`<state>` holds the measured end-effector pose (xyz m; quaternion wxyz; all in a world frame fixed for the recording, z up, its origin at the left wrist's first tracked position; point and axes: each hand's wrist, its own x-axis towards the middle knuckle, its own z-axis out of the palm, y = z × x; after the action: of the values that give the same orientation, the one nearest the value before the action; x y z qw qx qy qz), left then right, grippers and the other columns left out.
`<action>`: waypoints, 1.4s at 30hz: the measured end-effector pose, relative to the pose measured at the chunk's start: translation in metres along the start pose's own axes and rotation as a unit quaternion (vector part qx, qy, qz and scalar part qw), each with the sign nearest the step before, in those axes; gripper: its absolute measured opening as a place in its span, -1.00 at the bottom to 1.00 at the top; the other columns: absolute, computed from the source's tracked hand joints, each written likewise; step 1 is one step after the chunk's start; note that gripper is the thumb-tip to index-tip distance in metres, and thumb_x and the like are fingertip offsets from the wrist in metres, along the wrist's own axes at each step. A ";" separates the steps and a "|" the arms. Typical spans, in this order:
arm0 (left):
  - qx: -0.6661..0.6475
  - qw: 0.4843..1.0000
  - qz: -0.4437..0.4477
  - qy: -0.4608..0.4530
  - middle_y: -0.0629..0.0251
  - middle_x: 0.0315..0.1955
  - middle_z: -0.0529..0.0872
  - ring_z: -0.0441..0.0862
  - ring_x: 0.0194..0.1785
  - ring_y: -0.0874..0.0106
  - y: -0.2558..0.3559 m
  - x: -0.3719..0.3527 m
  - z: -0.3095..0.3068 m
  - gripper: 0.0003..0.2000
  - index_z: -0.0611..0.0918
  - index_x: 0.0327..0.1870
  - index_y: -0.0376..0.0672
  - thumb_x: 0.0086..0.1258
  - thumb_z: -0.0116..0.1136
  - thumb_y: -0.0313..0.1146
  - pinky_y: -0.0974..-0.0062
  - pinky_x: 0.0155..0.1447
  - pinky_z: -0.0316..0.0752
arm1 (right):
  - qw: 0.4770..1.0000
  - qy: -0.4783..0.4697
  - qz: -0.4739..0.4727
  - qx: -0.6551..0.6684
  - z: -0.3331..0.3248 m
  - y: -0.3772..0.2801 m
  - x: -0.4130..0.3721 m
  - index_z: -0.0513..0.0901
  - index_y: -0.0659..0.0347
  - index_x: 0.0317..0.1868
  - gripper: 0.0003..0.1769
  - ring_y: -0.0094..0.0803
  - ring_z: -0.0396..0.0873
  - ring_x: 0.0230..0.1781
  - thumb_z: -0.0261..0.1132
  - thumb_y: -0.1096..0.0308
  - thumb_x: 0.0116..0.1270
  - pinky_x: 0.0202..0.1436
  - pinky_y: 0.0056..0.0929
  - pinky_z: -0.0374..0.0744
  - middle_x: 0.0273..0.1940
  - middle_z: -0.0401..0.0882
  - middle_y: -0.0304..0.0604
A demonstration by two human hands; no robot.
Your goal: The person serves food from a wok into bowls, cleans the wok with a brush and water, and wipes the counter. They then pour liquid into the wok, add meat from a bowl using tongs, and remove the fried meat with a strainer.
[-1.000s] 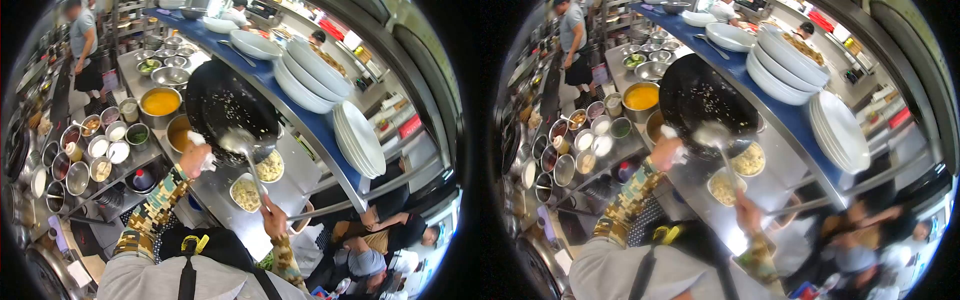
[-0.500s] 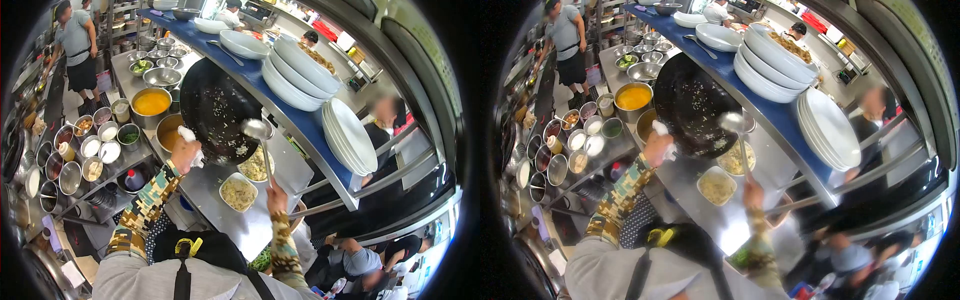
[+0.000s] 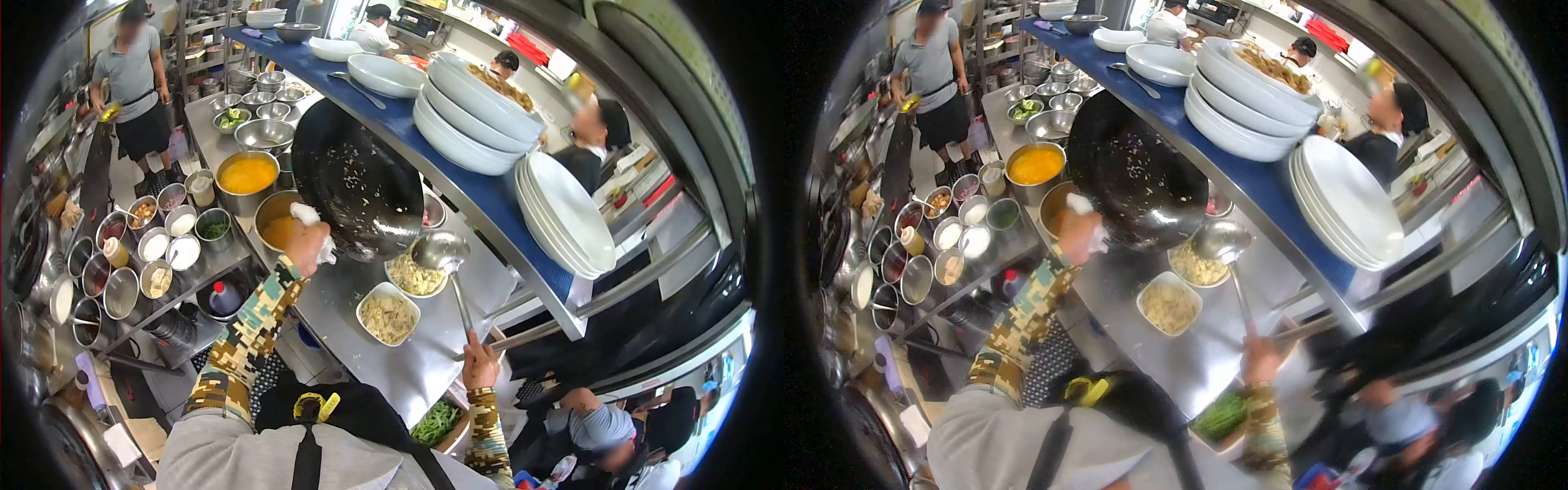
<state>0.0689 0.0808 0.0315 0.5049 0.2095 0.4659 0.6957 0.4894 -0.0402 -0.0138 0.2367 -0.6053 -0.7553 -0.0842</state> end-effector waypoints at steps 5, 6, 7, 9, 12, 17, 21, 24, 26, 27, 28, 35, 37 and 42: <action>0.260 0.918 0.235 -0.187 0.22 -0.55 0.59 0.66 -0.45 0.35 0.009 -0.041 -0.074 -0.90 0.52 -0.44 -0.22 0.31 0.07 -0.47 0.37 -0.52 0.53 | 0.988 0.010 -0.010 0.157 0.003 -0.047 0.004 0.63 0.12 0.18 -0.58 -0.12 0.60 -0.39 0.32 0.45 0.28 -0.29 -0.26 0.58 -0.32 0.64 0.00; 0.228 0.941 0.183 -0.170 0.19 -0.52 0.61 0.69 -0.40 0.33 0.032 -0.072 -0.076 -0.90 0.53 -0.41 -0.23 0.33 0.07 -0.45 0.34 -0.46 0.58 | 0.978 0.014 -0.022 0.206 0.008 -0.065 0.004 0.63 0.11 0.18 -0.57 -0.14 0.61 -0.39 0.33 0.48 0.27 -0.29 -0.30 0.59 -0.31 0.64 -0.02; -0.033 0.994 -0.072 -0.078 0.17 -0.48 0.63 0.69 -0.36 0.30 0.038 -0.104 -0.080 -0.90 0.53 -0.38 -0.24 0.33 0.09 -0.43 0.32 -0.39 0.62 | 0.967 0.016 -0.034 0.253 0.011 -0.084 0.002 0.63 0.10 0.18 -0.55 -0.17 0.62 -0.38 0.34 0.52 0.25 -0.29 -0.33 0.60 -0.30 0.64 -0.04; 0.228 0.965 0.106 -0.075 0.15 -0.48 0.64 0.69 -0.38 0.25 0.035 -0.159 -0.129 -0.92 0.53 -0.36 -0.24 0.31 0.09 -0.44 0.31 -0.36 0.63 | 0.938 -0.010 -0.068 0.340 0.016 -0.116 -0.003 0.62 0.06 0.19 -0.53 -0.22 0.62 -0.42 0.35 0.51 0.25 -0.36 -0.38 0.59 -0.29 0.63 -0.08; 0.153 0.984 0.059 0.063 0.13 -0.49 0.65 0.69 -0.43 0.21 0.059 -0.249 -0.181 -0.91 0.51 -0.36 -0.24 0.30 0.08 -0.43 0.33 -0.42 0.63 | 0.882 -0.008 -0.165 0.441 0.028 -0.148 -0.008 0.61 0.03 0.21 -0.51 -0.25 0.60 -0.47 0.37 0.46 0.24 -0.43 -0.39 0.56 -0.32 0.60 -0.14; -0.052 0.943 0.035 0.328 0.08 -0.52 0.65 0.69 -0.49 0.20 0.110 -0.385 -0.217 -0.88 0.50 -0.37 -0.22 0.33 0.05 -0.38 0.42 -0.54 0.64 | 0.773 -0.087 -0.254 0.575 0.017 -0.214 -0.023 0.59 0.04 0.23 -0.50 -0.28 0.57 -0.48 0.38 0.42 0.25 -0.45 -0.39 0.54 -0.33 0.59 -0.16; -0.075 0.902 0.132 0.404 0.08 -0.51 0.67 0.68 -0.50 0.27 0.112 -0.473 -0.292 -0.91 0.51 -0.38 -0.26 0.29 0.05 -0.43 0.48 -0.50 0.66 | 0.728 -0.157 -0.297 0.597 0.022 -0.267 -0.051 0.55 0.09 0.26 -0.48 -0.28 0.57 -0.46 0.35 0.44 0.27 -0.45 -0.38 0.52 -0.36 0.59 -0.15; 0.032 0.861 0.188 0.471 0.12 -0.51 0.68 0.68 -0.49 0.31 0.110 -0.534 -0.360 -0.91 0.53 -0.39 -0.24 0.27 0.07 -0.42 0.49 -0.47 0.62 | 0.722 -0.212 -0.310 0.582 0.030 -0.314 -0.078 0.53 0.12 0.27 -0.47 -0.30 0.56 -0.49 0.36 0.40 0.27 -0.45 -0.37 0.51 -0.39 0.58 -0.16; -0.046 0.838 0.202 0.504 0.15 -0.52 0.68 0.68 -0.48 0.34 0.110 -0.562 -0.389 -0.91 0.54 -0.38 -0.23 0.26 0.08 -0.42 0.49 -0.45 0.60 | 0.710 -0.263 -0.277 0.592 0.042 -0.354 -0.102 0.57 0.12 0.18 -0.54 -0.33 0.56 -0.52 0.38 0.34 0.25 -0.45 -0.39 0.51 -0.43 0.58 -0.17; -0.116 0.827 0.200 0.513 0.17 -0.52 0.68 0.68 -0.47 0.35 0.114 -0.572 -0.400 -0.92 0.55 -0.38 -0.22 0.25 0.08 -0.41 0.49 -0.44 0.59 | 0.710 -0.301 -0.287 0.569 0.051 -0.374 -0.117 0.58 0.13 0.14 -0.57 -0.33 0.57 -0.52 0.38 0.33 0.26 -0.44 -0.39 0.52 -0.44 0.58 -0.17; -0.168 0.799 0.205 0.539 0.21 -0.55 0.67 0.66 -0.48 0.36 0.116 -0.579 -0.409 -0.93 0.57 -0.39 -0.21 0.26 0.08 -0.43 0.48 -0.40 0.58 | 0.707 -0.338 -0.300 0.544 0.064 -0.393 -0.131 0.58 0.13 0.10 -0.61 -0.33 0.57 -0.53 0.38 0.31 0.26 -0.43 -0.39 0.52 -0.45 0.58 -0.16; -0.208 0.748 0.279 0.566 0.33 -0.43 0.67 0.63 -0.45 0.42 0.067 -0.670 -0.605 -0.86 0.57 -0.25 -0.18 0.19 0.14 -0.39 0.50 -0.41 0.53 | 0.435 -0.462 -0.496 0.594 -0.006 -0.648 -0.152 0.35 0.18 0.31 -0.41 -0.15 0.63 -0.39 0.30 0.30 0.30 -0.28 -0.31 0.57 -0.36 0.59 0.03; -0.205 0.756 0.282 0.554 0.36 -0.47 0.65 0.61 -0.49 0.43 0.091 -0.663 -0.580 -0.89 0.56 -0.29 -0.14 0.20 0.13 -0.38 0.49 -0.44 0.50 | 0.378 -0.491 -0.547 0.562 -0.071 -0.700 -0.147 0.29 0.21 0.37 -0.36 -0.13 0.62 -0.33 0.29 0.32 0.31 -0.26 -0.32 0.55 -0.30 0.60 0.08; -0.172 0.692 0.366 0.598 0.39 -0.59 0.56 0.55 -0.56 0.47 0.047 -0.657 -0.654 -0.94 0.50 -0.45 -0.07 0.23 0.10 -0.42 0.51 -0.51 0.47 | 0.329 -0.577 -0.566 0.488 -0.013 -0.742 -0.241 0.52 0.23 -0.03 -0.72 -0.50 0.44 -0.57 0.29 0.33 0.31 -0.43 -0.40 0.44 -0.55 0.48 -0.19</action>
<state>-0.1890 -0.7969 -0.1235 -0.1478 -0.1873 0.4284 0.8715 -0.1775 -0.4438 0.0057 -0.1099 0.2954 -0.7690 0.5562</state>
